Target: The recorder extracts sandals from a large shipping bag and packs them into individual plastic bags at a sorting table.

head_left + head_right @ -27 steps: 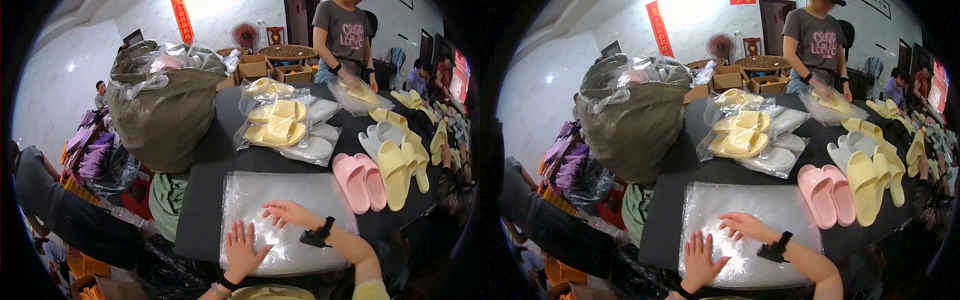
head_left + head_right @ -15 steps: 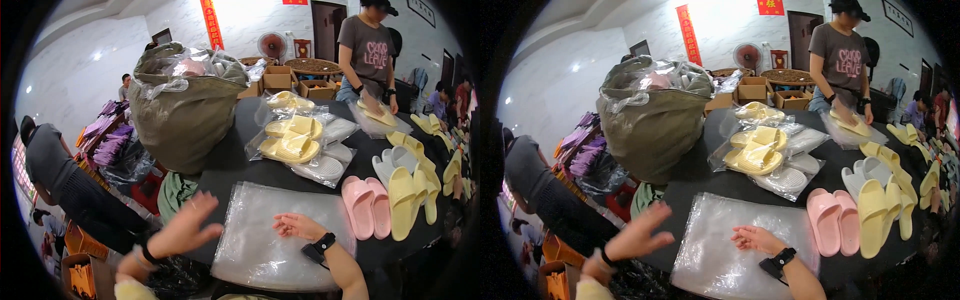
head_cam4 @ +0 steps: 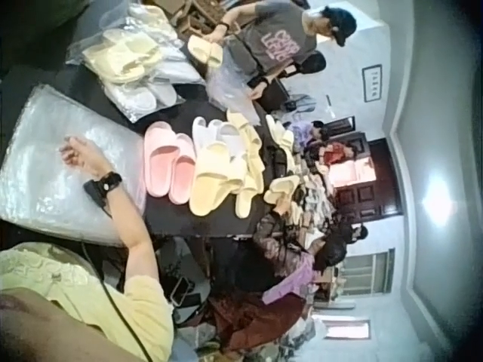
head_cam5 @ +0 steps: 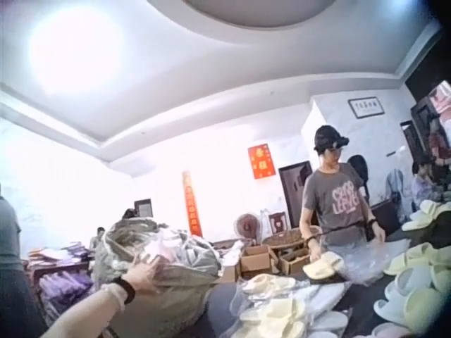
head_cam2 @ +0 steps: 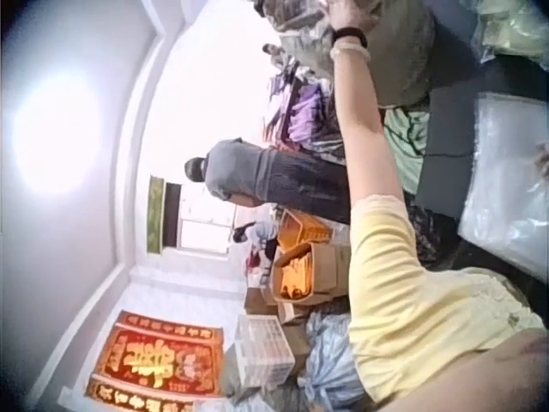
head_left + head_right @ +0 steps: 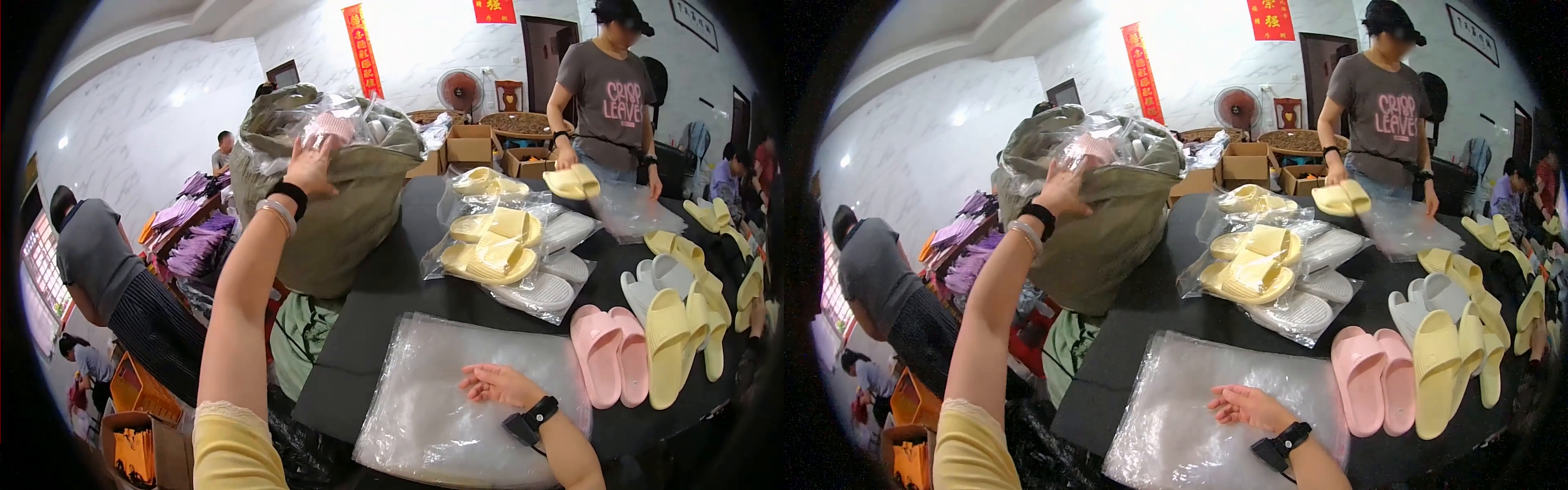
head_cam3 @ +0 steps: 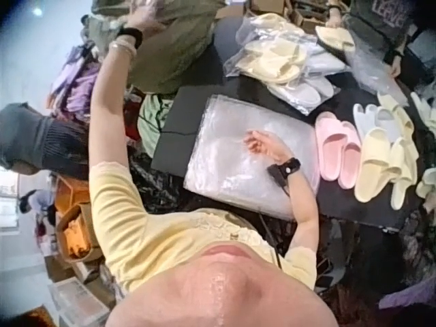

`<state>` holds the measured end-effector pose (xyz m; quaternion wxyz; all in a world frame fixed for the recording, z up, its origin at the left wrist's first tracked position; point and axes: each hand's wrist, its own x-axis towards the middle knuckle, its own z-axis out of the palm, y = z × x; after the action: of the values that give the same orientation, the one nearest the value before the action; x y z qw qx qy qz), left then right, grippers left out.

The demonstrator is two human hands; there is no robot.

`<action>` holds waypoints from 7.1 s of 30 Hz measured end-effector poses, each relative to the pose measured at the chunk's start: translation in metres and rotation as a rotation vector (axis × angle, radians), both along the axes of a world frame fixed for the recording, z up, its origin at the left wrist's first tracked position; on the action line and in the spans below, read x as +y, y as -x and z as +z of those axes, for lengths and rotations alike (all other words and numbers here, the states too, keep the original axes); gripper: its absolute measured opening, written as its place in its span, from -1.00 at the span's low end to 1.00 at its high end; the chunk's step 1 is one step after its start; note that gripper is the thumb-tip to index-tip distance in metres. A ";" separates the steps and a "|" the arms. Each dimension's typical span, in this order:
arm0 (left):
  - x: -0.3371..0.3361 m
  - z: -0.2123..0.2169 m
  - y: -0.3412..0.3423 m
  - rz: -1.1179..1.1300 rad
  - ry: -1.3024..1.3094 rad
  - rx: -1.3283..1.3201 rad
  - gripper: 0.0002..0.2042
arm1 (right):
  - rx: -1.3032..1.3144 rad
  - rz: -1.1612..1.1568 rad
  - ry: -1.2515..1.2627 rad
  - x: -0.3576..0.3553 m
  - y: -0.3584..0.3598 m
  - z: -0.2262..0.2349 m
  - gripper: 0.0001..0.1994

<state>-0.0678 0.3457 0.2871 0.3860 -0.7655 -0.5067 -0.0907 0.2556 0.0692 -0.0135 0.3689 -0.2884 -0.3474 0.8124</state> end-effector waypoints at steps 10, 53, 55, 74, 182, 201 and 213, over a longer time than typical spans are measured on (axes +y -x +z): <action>-0.041 -0.179 0.009 -0.327 0.206 0.442 -0.92 | -0.042 0.007 0.030 0.003 0.003 0.007 -0.63; -0.003 -0.102 -0.128 -0.212 0.059 -0.964 -0.62 | 0.011 0.040 0.016 0.005 0.000 -0.012 -0.62; 0.006 -0.120 -0.139 -0.330 -0.211 -0.778 -0.64 | 0.014 0.061 0.012 0.006 0.004 -0.010 -0.61; -0.029 -0.149 -0.224 -0.880 0.257 -0.425 -0.73 | -0.002 0.070 0.038 0.006 0.001 -0.005 -0.61; 0.020 -0.228 -0.204 -0.619 -0.258 -0.081 -0.51 | 0.001 0.104 0.042 0.013 0.014 0.012 -0.62; -0.053 -0.188 -0.316 -0.656 0.718 -0.253 -0.65 | -0.030 0.028 0.064 0.005 -0.002 0.000 -0.62; 0.003 -0.085 -0.175 -0.349 -0.106 -0.814 -0.08 | -0.051 0.042 0.037 0.006 -0.007 -0.001 -0.61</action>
<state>0.1068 0.3483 0.2022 0.1727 -0.7208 -0.4752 -0.4741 0.2625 0.0752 -0.0140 0.3375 -0.3085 -0.3476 0.8186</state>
